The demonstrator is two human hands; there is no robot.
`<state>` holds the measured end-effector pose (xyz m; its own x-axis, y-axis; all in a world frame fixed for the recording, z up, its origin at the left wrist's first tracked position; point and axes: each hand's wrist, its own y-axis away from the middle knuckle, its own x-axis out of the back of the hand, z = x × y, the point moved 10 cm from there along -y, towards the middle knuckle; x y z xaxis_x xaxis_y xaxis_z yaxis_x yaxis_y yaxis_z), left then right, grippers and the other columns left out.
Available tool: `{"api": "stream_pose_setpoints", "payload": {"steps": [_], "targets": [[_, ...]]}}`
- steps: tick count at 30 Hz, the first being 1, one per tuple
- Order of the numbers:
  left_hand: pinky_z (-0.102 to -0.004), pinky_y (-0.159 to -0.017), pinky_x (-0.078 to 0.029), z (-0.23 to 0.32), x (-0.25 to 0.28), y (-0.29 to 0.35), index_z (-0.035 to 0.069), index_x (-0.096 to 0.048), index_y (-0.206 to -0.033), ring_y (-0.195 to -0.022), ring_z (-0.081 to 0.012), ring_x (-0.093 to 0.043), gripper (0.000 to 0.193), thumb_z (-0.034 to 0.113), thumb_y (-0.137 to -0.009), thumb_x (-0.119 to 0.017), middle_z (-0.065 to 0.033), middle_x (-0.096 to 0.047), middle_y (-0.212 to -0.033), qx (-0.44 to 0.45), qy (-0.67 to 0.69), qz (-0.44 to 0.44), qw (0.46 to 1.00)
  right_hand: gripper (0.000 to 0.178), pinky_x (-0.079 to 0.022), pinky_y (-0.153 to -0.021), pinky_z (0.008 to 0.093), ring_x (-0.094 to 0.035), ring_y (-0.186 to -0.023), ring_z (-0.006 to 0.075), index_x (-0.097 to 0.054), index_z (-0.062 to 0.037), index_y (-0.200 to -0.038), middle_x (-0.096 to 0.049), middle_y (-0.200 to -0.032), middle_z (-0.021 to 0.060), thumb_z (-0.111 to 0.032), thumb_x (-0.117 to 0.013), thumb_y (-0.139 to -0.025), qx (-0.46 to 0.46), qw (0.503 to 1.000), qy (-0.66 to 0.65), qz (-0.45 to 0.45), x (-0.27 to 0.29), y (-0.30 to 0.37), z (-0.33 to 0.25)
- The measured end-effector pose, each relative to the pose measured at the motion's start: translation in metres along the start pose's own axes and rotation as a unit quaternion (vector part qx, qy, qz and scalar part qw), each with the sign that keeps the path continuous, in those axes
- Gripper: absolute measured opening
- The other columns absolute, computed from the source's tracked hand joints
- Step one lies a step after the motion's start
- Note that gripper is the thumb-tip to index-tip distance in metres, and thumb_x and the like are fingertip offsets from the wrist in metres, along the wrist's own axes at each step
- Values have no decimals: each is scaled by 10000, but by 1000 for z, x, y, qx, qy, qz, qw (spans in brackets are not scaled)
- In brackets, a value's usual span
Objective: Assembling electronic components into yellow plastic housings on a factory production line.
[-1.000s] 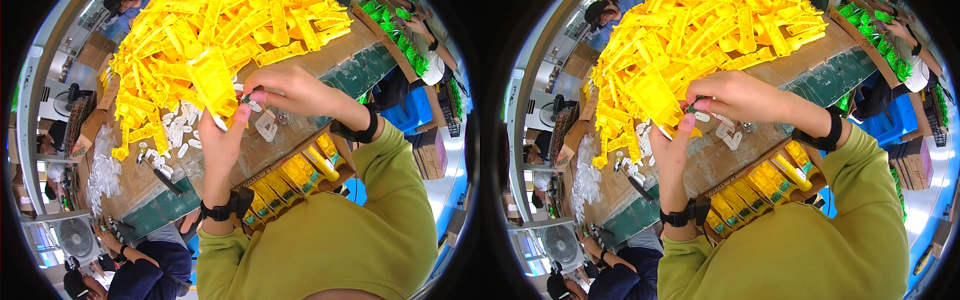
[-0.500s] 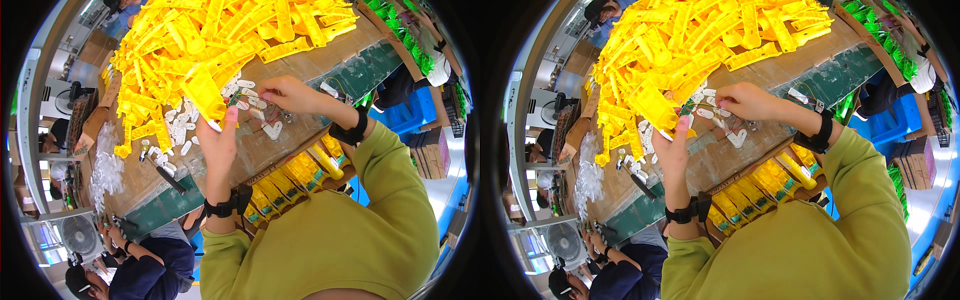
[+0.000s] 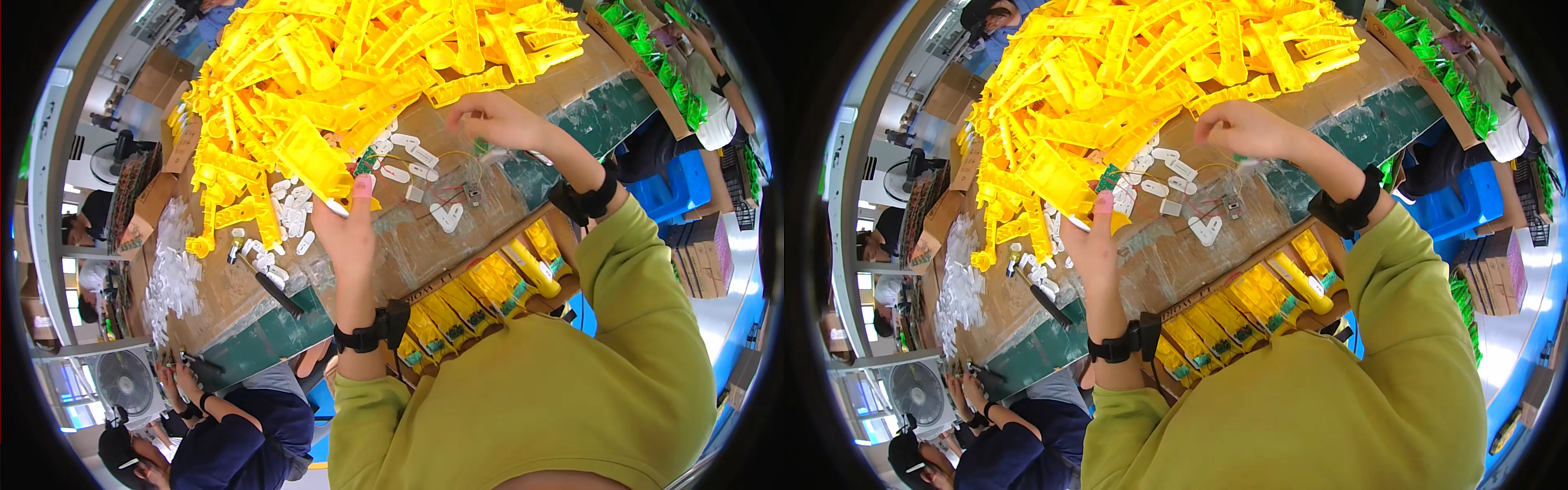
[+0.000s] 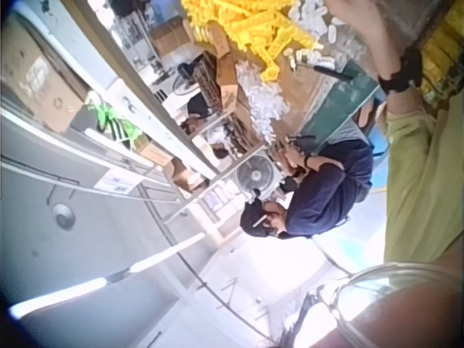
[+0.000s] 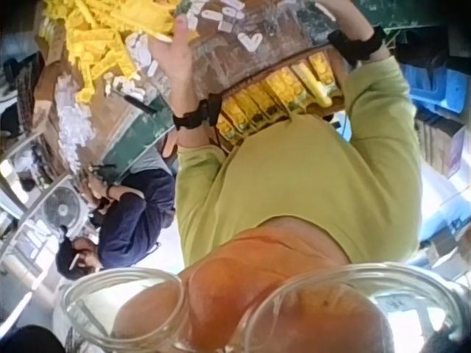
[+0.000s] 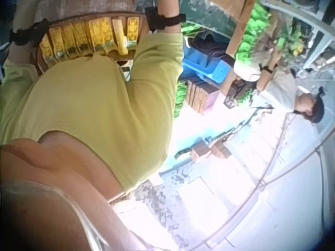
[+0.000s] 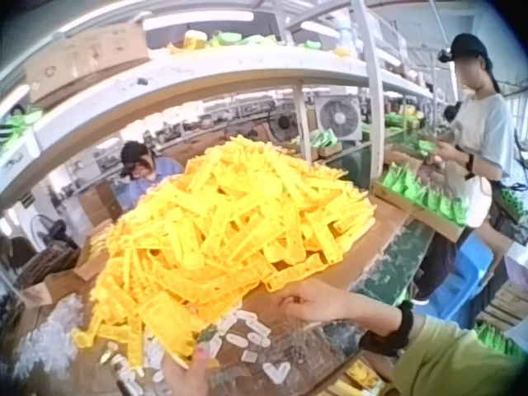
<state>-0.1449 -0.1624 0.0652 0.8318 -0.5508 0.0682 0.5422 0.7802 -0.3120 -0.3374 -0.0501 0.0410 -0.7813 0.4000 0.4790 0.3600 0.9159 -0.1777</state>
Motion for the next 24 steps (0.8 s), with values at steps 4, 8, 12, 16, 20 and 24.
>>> {"api": "stream_pose_setpoints", "payload": {"steps": [4, 8, 12, 16, 20, 24], "targets": [[-225, -660, -418, 26, 2, 9, -17, -544, -952, -734, -94, -515, 235, 123, -778, -619, -49, -573, -859, 9, -49, -56, 997, 170, -401, -560, 286, -499, -584, 169, -516, -7, -858, -549, -716, 68, -168, -483, -816, 56, 993, 105, 5, -1, 6, -58], [-227, -639, -426, 56, -11, 23, -14, -545, -942, -703, -94, -524, 235, 102, -759, -634, -49, -567, -843, 39, 20, -127, 991, 192, -384, -526, 303, -491, -562, 225, -516, -7, -849, -529, -704, 103, -198, -495, -847, 200, 973, 82, -85, -34, 23, -127], [-229, -632, -427, 74, -5, 30, -10, -541, -932, -697, -102, -521, 262, 97, -724, -658, -40, -553, -828, 47, 111, -116, 986, 156, -351, -466, 322, -471, -507, 265, -510, -17, -785, -468, -598, 106, -166, -525, -830, 268, 961, 27, -62, -33, 34, -161], [-232, -642, -426, 77, -6, 32, -11, -538, -925, -712, -109, -520, 291, 112, -699, -674, -46, -548, -845, 72, 144, -127, 979, 157, -329, -429, 309, -455, -450, 227, -493, -27, -709, -434, -532, 89, -139, -533, -811, 262, 964, -11, -39, -32, 40, -164], [-232, -654, -422, 79, -6, 35, -8, -534, -918, -737, -109, -517, 274, 110, -712, -672, -49, -546, -845, 76, 143, -96, 982, 189, -277, -406, 247, -363, -435, 72, -447, -23, -633, -371, -508, 29, -91, -542, -781, 200, 977, -78, 5, -29, 43, -158], [-232, -667, -415, 84, -12, 37, -1, -523, -918, -746, -105, -506, 251, 87, -729, -664, -46, -538, -847, 52, 142, -72, 986, 196, -264, -402, 236, -323, -447, 55, -439, -25, -620, -358, -499, 5, -78, -542, -778, 152, 973, -165, 48, -27, 47, -149]]}}
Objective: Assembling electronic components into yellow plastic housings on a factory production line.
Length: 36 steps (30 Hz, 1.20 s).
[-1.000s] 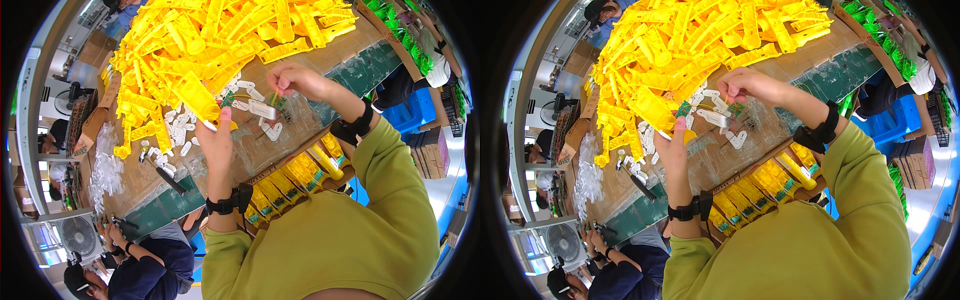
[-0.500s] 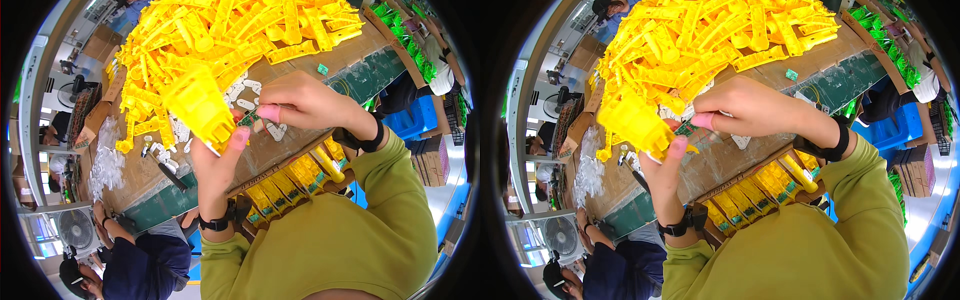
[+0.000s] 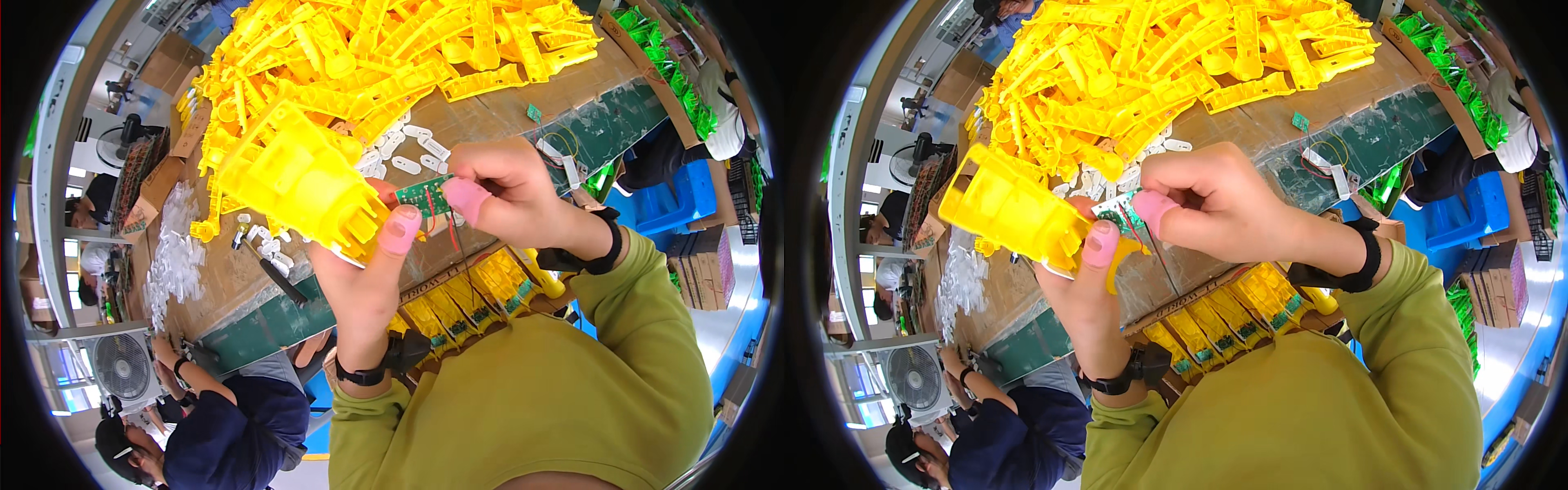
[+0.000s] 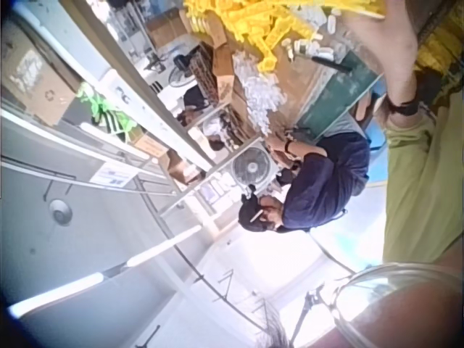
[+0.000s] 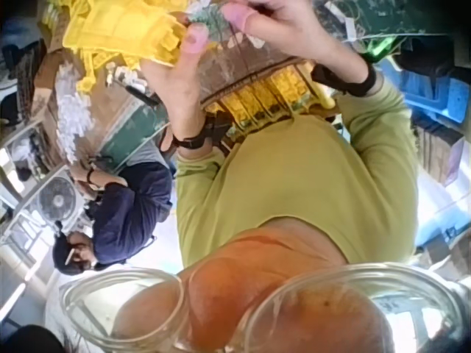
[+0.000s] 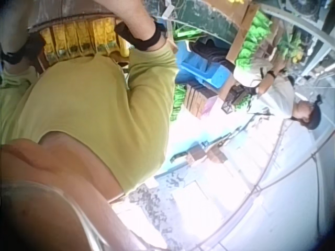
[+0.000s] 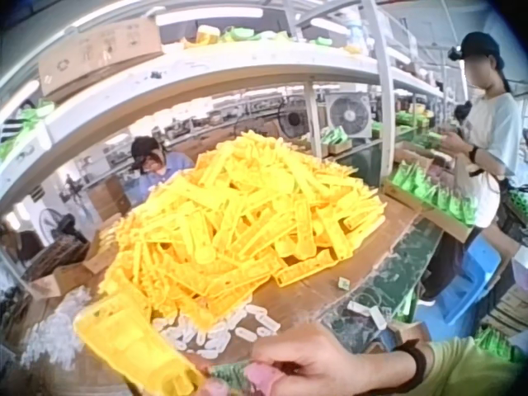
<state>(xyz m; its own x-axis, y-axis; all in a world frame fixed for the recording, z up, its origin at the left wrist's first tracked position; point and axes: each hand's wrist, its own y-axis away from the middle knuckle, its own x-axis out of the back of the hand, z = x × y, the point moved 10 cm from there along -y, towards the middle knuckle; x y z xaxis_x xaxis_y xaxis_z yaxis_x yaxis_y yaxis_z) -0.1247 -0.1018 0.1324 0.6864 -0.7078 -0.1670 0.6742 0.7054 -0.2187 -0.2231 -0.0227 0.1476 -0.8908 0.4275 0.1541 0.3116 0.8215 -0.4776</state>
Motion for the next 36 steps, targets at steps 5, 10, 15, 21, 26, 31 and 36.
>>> {"api": "stream_pose_setpoints", "payload": {"steps": [5, 10, 15, 21, 26, 31, 36], "targets": [[-232, -686, -405, 15, 3, 8, 10, -507, -921, -754, -105, -491, 232, 35, -737, -646, -45, -521, -864, -114, -66, 51, 990, 181, -245, -441, 234, -304, -506, 68, -393, -16, -643, -375, -588, 13, -31, -506, -783, -35, 999, -19, 17, -1, 4, 7], [-235, -687, -403, 12, 2, 8, 4, -504, -941, -757, -113, -495, 289, 144, -742, -660, -54, -525, -874, -75, -54, 11, 996, 185, -259, -448, 234, -330, -513, 73, -410, -15, -651, -383, -593, 21, -54, -516, -797, -19, 1000, -13, 3, 1, 6, 1], [-258, -700, -412, 3, -6, 14, -3, -498, -986, -770, -131, -502, 654, 613, -767, -477, -66, -525, -885, 4, 87, -32, 996, 168, -284, -436, 256, -398, -472, 129, -447, -12, -666, -433, -582, 42, -68, -546, -790, -16, 996, -31, -84, -17, 9, -24], [-289, -745, -413, -15, -16, 20, 7, -484, -1037, -853, -161, -519, 908, 766, -719, -100, -82, -538, -942, 118, 147, -24, 982, 148, -311, -393, 297, -445, -417, 200, -476, -39, -667, -450, -529, 63, -68, -585, -763, 44, 995, 46, -76, -31, 10, -44], [-292, -731, -422, -10, -12, 21, 11, -486, -1037, -829, -164, -532, 871, 734, -752, -92, -76, -547, -923, 120, 136, -54, 982, 166, -351, -403, 324, -468, -420, 251, -459, -32, -682, -431, -479, 90, -111, -564, -782, 26, 995, 65, -77, -39, 11, -45], [-278, -702, -432, -13, -3, 20, 11, -494, -1019, -801, -159, -542, 847, 720, -769, -106, -74, -554, -906, 100, 130, -33, 986, 176, -360, -400, 334, -478, -418, 258, -447, -34, -667, -446, -489, 91, -112, -559, -777, 36, 994, 92, -52, -42, 10, -48], [-282, -695, -438, -5, -2, 18, 8, -499, -1005, -793, -166, -550, 824, 694, -791, -96, -81, -559, -889, 87, 63, -11, 994, 169, -369, -405, 336, -494, -423, 261, -462, -29, -677, -463, -485, 91, -129, -553, -779, 38, 991, 117, -54, -48, 9, -47]]}}
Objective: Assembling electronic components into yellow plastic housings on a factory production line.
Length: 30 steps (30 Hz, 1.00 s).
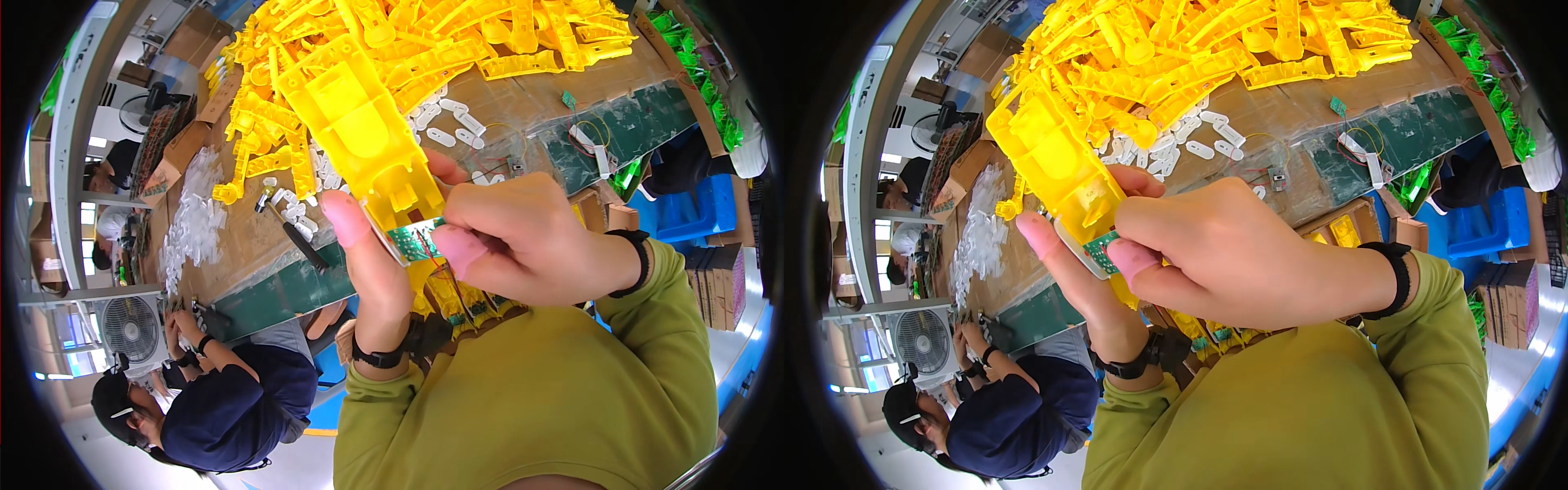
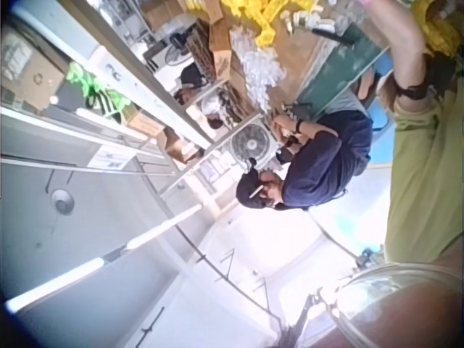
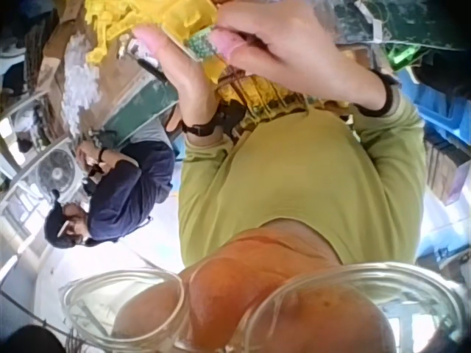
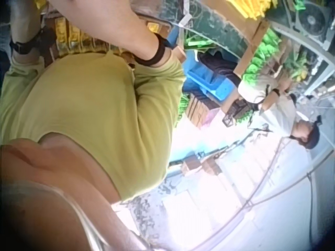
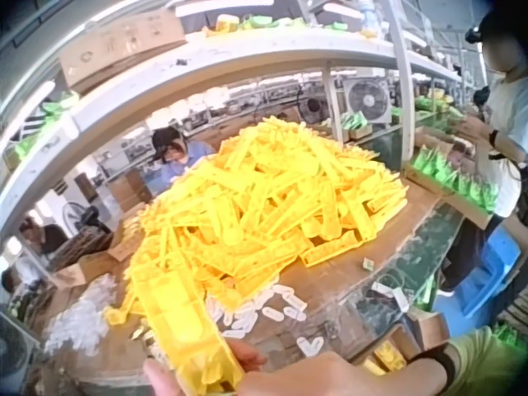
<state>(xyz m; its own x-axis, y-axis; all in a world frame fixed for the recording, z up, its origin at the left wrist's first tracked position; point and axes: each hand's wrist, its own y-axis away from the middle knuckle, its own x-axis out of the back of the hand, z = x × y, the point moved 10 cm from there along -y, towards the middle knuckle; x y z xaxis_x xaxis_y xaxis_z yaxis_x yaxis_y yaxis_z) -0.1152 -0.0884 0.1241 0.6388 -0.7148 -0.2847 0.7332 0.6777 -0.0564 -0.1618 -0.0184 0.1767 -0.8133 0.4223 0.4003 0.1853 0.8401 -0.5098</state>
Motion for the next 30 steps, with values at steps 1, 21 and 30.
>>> {"api": "stream_pose_setpoints", "payload": {"steps": [1, 21, 30], "targets": [[-288, -692, -441, 0, 4, 0, 5, -501, -999, -788, -170, -553, 815, 685, -799, -97, -85, -560, -885, -1, -17, 33, 999, 169, -369, -405, 336, -494, -423, 261, -462, -29, -677, -463, -485, 91, -129, -553, -779, 0, 1000, -1, 0, 0, -1, 0], [-309, -779, -426, 0, 9, -6, -1, -490, -1099, -911, -208, -541, 697, 555, -862, -142, -159, -558, -1034, -13, 22, 8, 1000, 208, -345, -417, 338, -462, -421, 252, -472, -32, -632, -434, -463, 91, -176, -549, -760, -73, 995, 28, -68, -12, -7, 18], [-323, -936, -328, 8, -6, -3, 18, -362, -1258, -1130, -220, -419, 659, 513, -886, -134, -173, -427, -1249, -41, 103, -8, 994, 285, -373, -495, 206, -465, -577, 47, -511, -14, -1080, -516, -719, -6, -170, -498, -842, -158, 906, -364, -144, -45, 2, 50]]}}
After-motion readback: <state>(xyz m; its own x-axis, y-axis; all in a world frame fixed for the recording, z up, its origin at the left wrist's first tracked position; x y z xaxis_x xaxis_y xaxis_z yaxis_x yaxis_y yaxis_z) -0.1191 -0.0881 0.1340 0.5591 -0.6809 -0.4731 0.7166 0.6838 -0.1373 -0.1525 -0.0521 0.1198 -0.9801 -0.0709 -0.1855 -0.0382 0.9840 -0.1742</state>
